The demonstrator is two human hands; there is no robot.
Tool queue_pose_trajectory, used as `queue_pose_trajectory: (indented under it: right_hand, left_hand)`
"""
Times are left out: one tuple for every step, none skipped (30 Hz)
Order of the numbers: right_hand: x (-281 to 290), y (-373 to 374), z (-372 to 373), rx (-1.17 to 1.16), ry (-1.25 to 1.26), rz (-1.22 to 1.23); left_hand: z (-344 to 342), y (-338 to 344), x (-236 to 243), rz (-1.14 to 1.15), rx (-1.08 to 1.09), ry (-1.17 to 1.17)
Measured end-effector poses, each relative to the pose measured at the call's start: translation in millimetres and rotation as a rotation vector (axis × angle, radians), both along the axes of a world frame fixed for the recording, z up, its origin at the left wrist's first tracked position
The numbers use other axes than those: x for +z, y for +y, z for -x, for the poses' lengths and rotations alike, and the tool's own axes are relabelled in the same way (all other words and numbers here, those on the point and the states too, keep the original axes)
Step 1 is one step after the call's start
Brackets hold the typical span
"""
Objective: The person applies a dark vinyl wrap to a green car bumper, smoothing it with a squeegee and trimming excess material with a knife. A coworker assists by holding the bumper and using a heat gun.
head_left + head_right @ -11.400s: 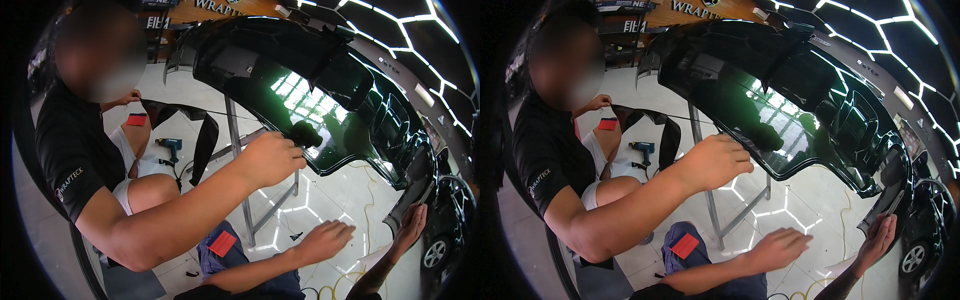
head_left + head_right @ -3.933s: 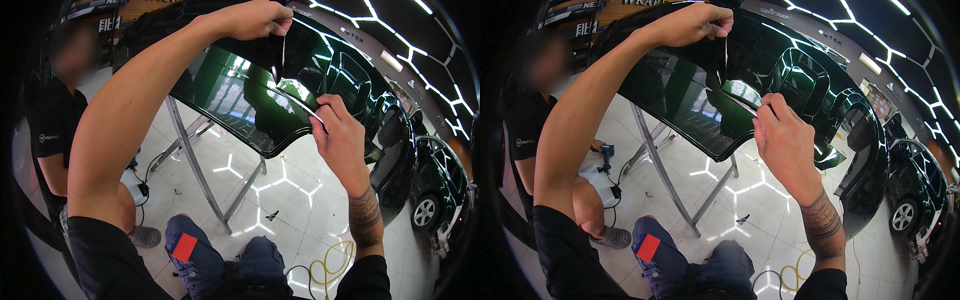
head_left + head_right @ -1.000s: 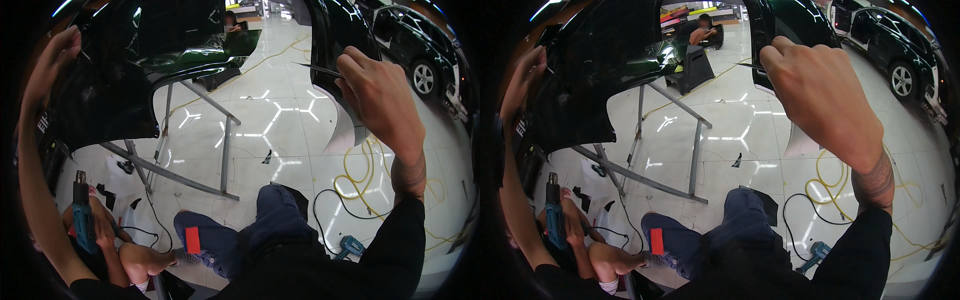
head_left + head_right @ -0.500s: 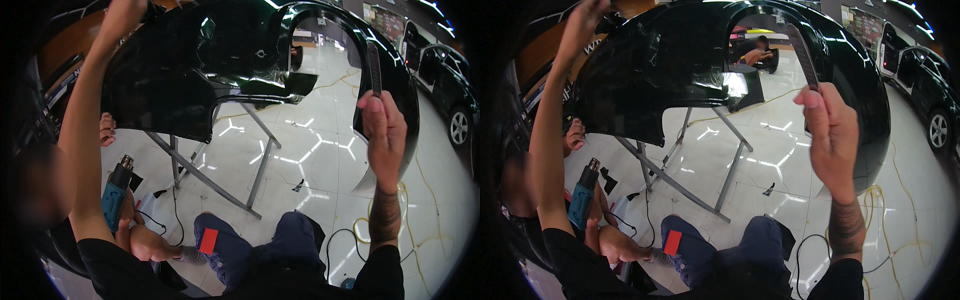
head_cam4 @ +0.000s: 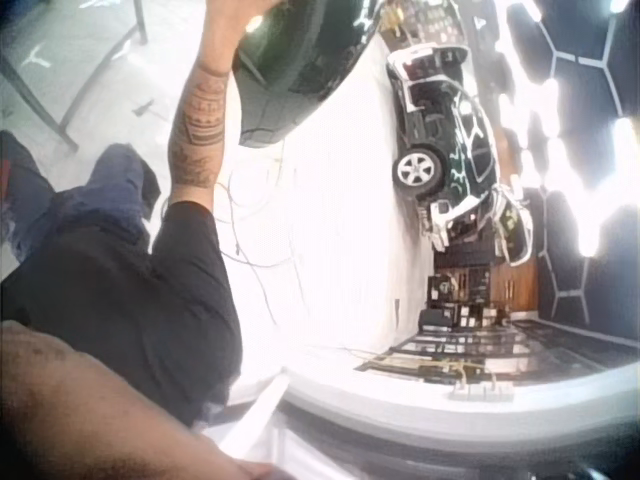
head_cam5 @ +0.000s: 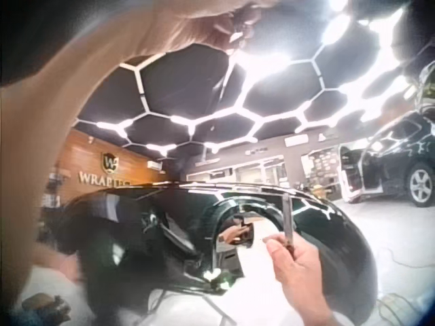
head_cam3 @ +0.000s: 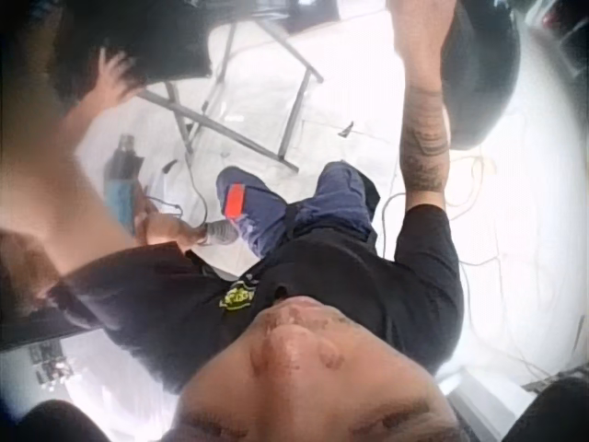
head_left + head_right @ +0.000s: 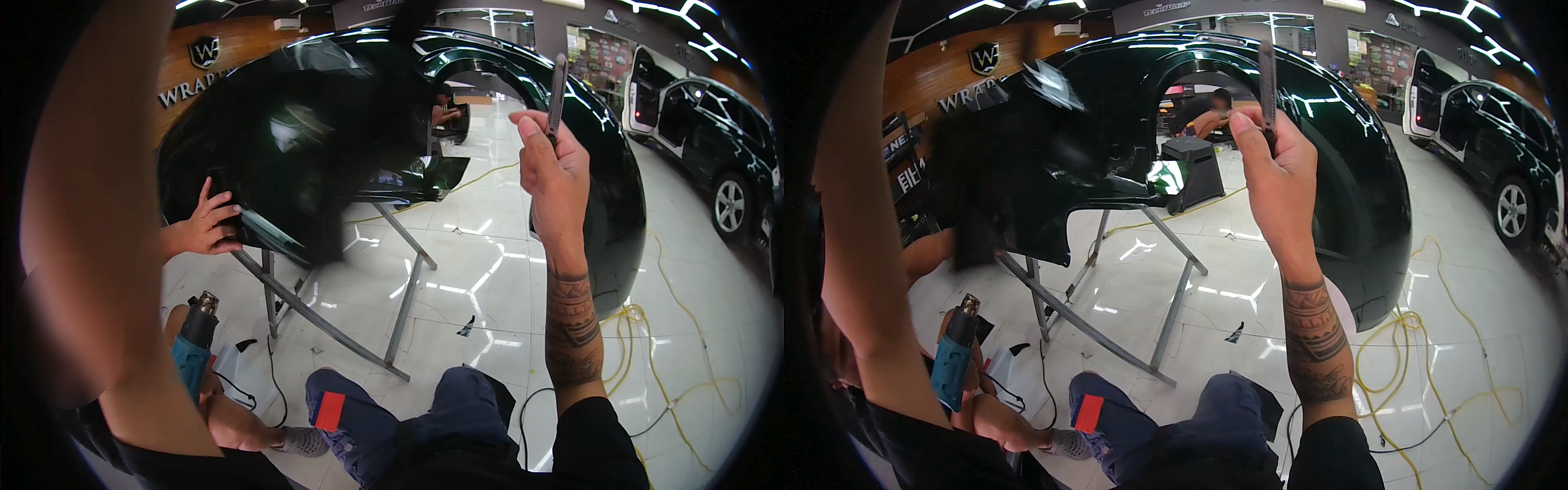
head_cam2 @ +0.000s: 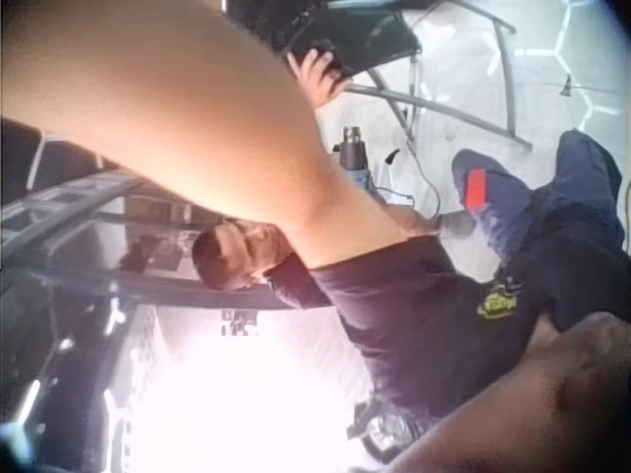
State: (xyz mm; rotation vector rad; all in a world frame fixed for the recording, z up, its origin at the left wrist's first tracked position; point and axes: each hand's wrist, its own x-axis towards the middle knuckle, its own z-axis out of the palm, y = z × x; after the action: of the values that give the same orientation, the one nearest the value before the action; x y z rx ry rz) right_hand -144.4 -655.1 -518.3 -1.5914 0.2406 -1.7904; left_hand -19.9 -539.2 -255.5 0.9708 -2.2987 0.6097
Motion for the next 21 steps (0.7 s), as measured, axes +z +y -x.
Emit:
queue_pose_trajectory:
  right_hand:
    - [-3, -2, 3, 0.037, -0.006, -0.017]
    - [-1, -2, 12, 0.068, -0.015, -0.025]
    - [1, -16, 25, 0.2, 0.008, -0.001]
    - [-13, -9, 3, 0.216, 0.007, -0.132]
    - [-3, -3, 13, 0.296, 0.004, -0.113]
    - [7, -3, 32, 0.317, 0.026, -0.073]
    - [18, -13, 50, 0.215, 0.046, -0.024]
    - [9, -15, 32, 0.25, 0.111, 0.012]
    - [10, -10, 24, 0.216, 0.175, 0.014]
    - [23, -2, 28, 0.146, 0.239, 0.04]
    - [18, -2, 29, 0.129, 0.331, 0.112]
    - [18, -3, 19, 0.123, 0.407, 0.224]
    - [13, -13, 15, -0.037, 0.469, 0.304]
    - [11, -15, 13, -0.201, 0.53, 0.379]
    - [11, -14, 11, -0.285, 0.586, 0.35]
    - [13, -10, 5, -0.36, 0.645, 0.324]
    - [14, -6, 1, -0.359, 0.691, 0.268]
    - [14, -5, 1, -0.311, 0.742, 0.199]
    - [17, -4, 1, -0.255, 0.789, 0.14]
    - [19, -3, 1, -0.199, 0.835, 0.08]
    - [17, -6, 0, -0.16, 0.832, 0.1]
  left_hand:
    - [-4, -3, -21, -0.039, -0.001, 0.008]
    - [-3, -3, -40, -0.079, -0.017, 0.023]
    - [-1, -1, -59, -0.121, -0.026, 0.039]
    - [-26, -16, -109, -0.264, 0.031, 0.101]
    - [-23, -12, -128, -0.317, 0.016, 0.118]
    - [-19, -19, -158, -0.392, -0.048, 0.154]
    - [-11, -39, -186, -0.475, -0.115, 0.161]
    - [-24, -36, -227, -0.645, -0.018, 0.148]
    - [-32, -35, -259, -0.789, 0.027, 0.085]
    - [-27, -34, -284, -0.897, 0.024, -0.041]
    - [-29, -33, -324, -0.961, 0.007, -0.215]
    - [-65, -41, -387, -0.758, -0.129, -0.081]
    - [-65, -46, -382, -0.85, -0.178, 0.122]
    - [-57, -52, -379, -0.893, -0.261, 0.476]
    - [-50, -56, -377, -0.925, -0.334, 0.834]
    - [-48, -58, -375, -0.937, -0.395, 1.204]
    - [-41, -61, -370, -0.824, -0.517, 1.464]
    - [-39, -66, -370, -0.763, -0.562, 1.518]
    - [-37, -70, -368, -0.687, -0.602, 1.572]
    - [-34, -73, -365, -0.61, -0.642, 1.624]
    - [-28, -76, -362, -0.543, -0.662, 1.641]
